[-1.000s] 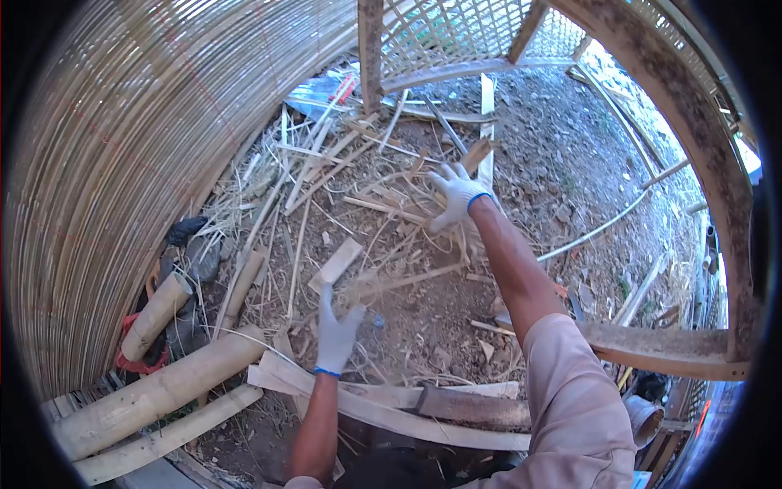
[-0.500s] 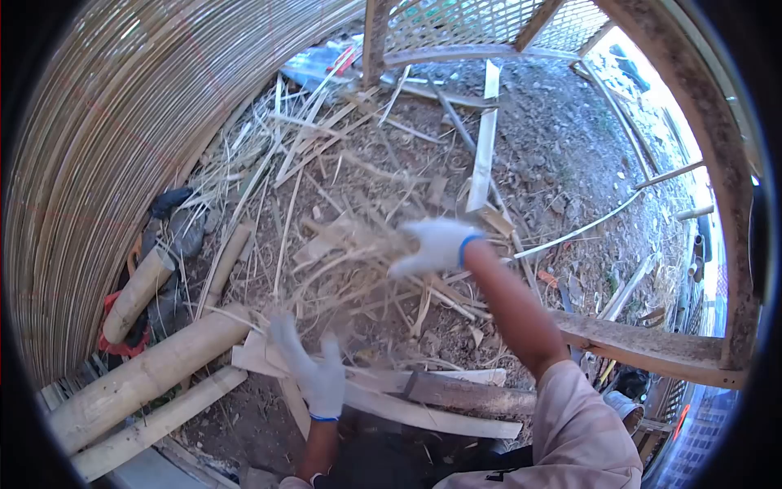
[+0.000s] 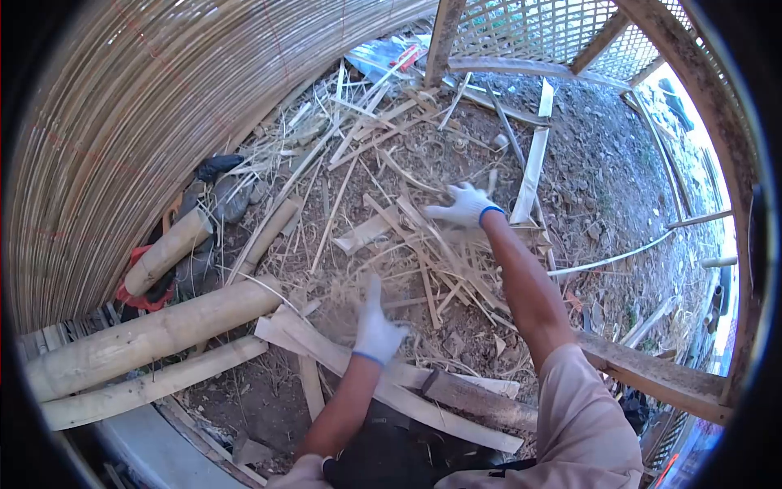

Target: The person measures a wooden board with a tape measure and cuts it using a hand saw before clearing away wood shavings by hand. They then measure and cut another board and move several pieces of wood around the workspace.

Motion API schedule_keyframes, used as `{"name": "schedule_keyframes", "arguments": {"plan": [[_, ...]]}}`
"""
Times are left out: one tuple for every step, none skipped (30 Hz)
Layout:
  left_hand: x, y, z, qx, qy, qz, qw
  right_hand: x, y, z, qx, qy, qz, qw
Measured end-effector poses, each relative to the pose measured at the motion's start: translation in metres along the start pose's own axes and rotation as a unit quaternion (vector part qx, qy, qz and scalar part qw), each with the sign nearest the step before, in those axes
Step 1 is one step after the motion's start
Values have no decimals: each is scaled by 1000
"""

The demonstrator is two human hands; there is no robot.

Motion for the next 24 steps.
{"name": "schedule_keyframes", "arguments": {"plan": [[19, -14, -14, -72, 71, -40, 994, 8, 10, 9, -22, -66, 28, 997], [37, -28, -28, -138, 146, -89, 976, 16, 22, 18, -43, -132, 54, 989], [56, -32, -53, -200, 186, -133, 953, 17, 47, 35, -51, -116, 76, 989], [60, -36, -53, -213, 227, -148, 939, 18, 73, 53, -60, -101, 96, 988], [65, -41, -53, -225, 267, -165, 922, 30, 87, 61, -63, -92, 89, 990], [66, -56, -27, -193, 311, -154, 918, 41, 100, 65, -65, -81, 83, 991], [64, -55, -17, -166, 333, -145, 917, 46, 113, 69, -59, -81, 90, 991], [63, -54, -8, -140, 355, -136, 914, 48, 122, 71, -52, -84, 94, 991], [60, -44, -3, -123, 357, -131, 917, 42, 133, 72, -56, -104, 106, 987], [62, -27, -15, -106, 359, -124, 919, 45, 139, 69, -54, -130, 117, 983], [66, -6, -26, -104, 386, -117, 909, 51, 146, 66, -51, -157, 128, 978], [67, 0, -25, -84, 381, -121, 913, 46, 155, 67, -52, -182, 137, 972], [66, 6, -26, -62, 379, -125, 915, 42, 164, 68, -40, -187, 151, 970], [66, 11, -28, -40, 378, -131, 916, 36, 173, 71, -47, -191, 132, 972], [68, 16, -33, -28, 354, -177, 918, 29, 185, 76, -56, -195, 114, 972], [70, 29, -46, -35, 369, -142, 918, 20, 196, 80, -64, -200, 97, 973], [68, 45, -58, -42, 380, -105, 918, 10, 206, 85, -72, -197, 84, 974], [67, 61, -73, -50, 387, -67, 918, -3, 217, 90, -65, -201, 87, 973], [67, 70, -84, -48, 374, -80, 923, -18, 229, 94, -58, -207, 91, 972], [69, 83, -92, -46, 371, -60, 925, -28, 239, 94, -51, -211, 93, 972], [71, 97, -99, -45, 369, -40, 928, -27, 246, 89, -50, -216, 73, 972], [74, 113, -106, -45, 366, -20, 929, -33, 258, 85, -45, -233, 77, 968], [75, 128, -113, -46, 342, -12, 938, -39, 272, 80, -38, -251, 81, 964], [77, 144, -120, -49, 316, -1, 948, -47, 288, 72, -27, -271, 84, 958]]}}
Point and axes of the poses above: each hand's wrist, its own y-axis away from the middle knuckle, its own x-axis out of the palm, z = x × y, the point moved 1 cm from there along -y, towards the middle knuckle, and after that the axes turned 11 degrees about -z, right-handed, at the moved point
